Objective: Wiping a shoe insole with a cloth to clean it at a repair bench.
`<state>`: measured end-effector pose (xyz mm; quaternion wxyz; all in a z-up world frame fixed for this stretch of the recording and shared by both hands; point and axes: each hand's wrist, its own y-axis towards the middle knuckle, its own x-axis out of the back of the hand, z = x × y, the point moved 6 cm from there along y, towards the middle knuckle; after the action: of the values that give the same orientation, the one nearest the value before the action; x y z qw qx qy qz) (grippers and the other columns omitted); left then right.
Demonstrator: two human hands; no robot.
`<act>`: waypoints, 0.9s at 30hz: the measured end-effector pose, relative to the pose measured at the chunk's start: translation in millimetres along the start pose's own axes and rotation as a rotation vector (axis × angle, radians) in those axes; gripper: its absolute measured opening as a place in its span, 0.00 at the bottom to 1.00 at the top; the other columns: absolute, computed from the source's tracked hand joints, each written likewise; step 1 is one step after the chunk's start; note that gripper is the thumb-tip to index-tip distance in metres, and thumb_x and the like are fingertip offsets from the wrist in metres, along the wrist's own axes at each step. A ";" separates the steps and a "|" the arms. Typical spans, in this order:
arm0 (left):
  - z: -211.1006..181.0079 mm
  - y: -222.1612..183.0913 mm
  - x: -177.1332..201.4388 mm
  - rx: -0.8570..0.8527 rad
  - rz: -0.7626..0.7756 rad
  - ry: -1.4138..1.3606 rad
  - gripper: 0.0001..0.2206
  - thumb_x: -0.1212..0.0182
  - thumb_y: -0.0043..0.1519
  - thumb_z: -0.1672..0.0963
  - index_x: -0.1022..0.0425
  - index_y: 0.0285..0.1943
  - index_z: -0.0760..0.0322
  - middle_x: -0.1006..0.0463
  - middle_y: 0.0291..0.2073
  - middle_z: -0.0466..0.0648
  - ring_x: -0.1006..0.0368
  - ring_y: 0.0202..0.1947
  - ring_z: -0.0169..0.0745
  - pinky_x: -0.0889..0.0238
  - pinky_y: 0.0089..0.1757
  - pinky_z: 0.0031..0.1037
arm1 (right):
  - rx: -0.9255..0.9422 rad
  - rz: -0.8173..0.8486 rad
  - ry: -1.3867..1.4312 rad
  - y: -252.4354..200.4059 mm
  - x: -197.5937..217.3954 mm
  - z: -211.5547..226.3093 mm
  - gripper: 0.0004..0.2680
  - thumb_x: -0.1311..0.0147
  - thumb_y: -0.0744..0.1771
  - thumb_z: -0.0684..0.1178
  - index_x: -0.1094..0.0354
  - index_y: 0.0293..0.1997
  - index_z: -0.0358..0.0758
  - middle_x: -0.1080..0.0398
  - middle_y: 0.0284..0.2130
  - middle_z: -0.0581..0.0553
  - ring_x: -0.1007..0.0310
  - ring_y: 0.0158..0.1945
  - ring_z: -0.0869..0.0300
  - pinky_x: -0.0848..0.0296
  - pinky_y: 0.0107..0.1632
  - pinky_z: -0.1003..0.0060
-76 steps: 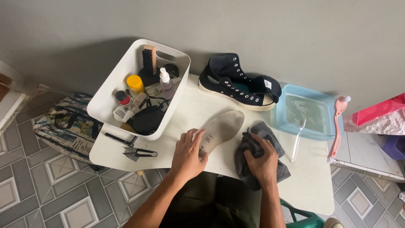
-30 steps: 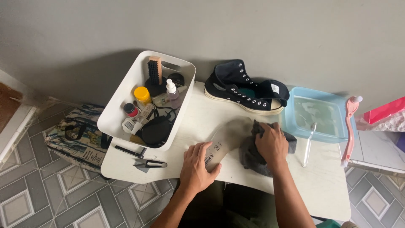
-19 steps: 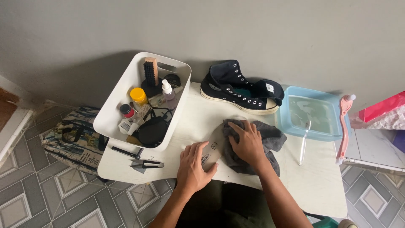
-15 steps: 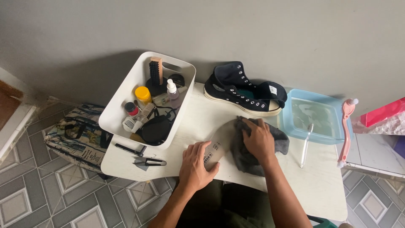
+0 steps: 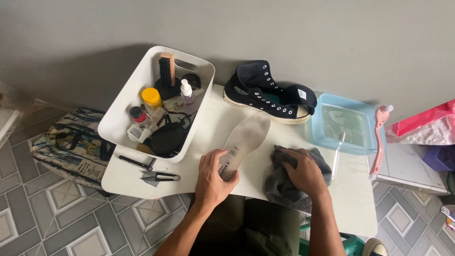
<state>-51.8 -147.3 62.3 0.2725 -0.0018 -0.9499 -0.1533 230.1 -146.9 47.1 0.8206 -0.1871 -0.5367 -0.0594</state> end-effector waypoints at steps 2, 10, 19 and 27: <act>2.6 -0.6 -4.2 -0.007 0.009 0.014 0.29 0.28 0.46 0.57 0.31 0.59 0.64 0.27 0.50 0.57 0.30 0.52 0.60 0.36 0.50 0.48 | 0.057 -0.050 0.117 -23.0 22.1 27.0 0.16 0.46 0.67 0.50 0.27 0.64 0.55 0.30 0.52 0.35 0.27 0.57 0.32 0.23 0.53 0.33; 0.3 -1.2 -6.6 -0.009 0.038 0.123 0.32 0.27 0.46 0.56 0.33 0.61 0.62 0.27 0.51 0.55 0.29 0.51 0.58 0.35 0.48 0.48 | 0.309 -0.174 0.169 -0.6 -4.1 85.9 0.19 0.39 0.62 0.47 0.25 0.61 0.52 0.33 0.54 0.37 0.31 0.59 0.34 0.26 0.57 0.39; 0.3 -1.9 -5.4 -0.018 0.090 0.110 0.35 0.29 0.47 0.57 0.38 0.66 0.67 0.28 0.55 0.60 0.30 0.52 0.61 0.36 0.49 0.48 | 0.156 -0.378 0.050 83.2 -14.5 58.4 0.14 0.42 0.63 0.48 0.22 0.54 0.51 0.32 0.52 0.37 0.24 0.50 0.37 0.22 0.51 0.39; 1.9 -8.2 -5.9 -0.181 -0.044 0.170 0.34 0.28 0.51 0.55 0.40 0.65 0.69 0.26 0.54 0.54 0.31 0.51 0.53 0.37 0.54 0.44 | 0.422 -0.147 0.150 44.7 -35.2 89.3 0.17 0.43 0.60 0.49 0.22 0.55 0.52 0.27 0.51 0.45 0.22 0.42 0.43 0.23 0.46 0.49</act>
<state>-48.5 -154.1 55.4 0.3474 0.0077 -0.9054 -0.2440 152.1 -76.2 36.0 0.8727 0.0330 -0.4868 -0.0193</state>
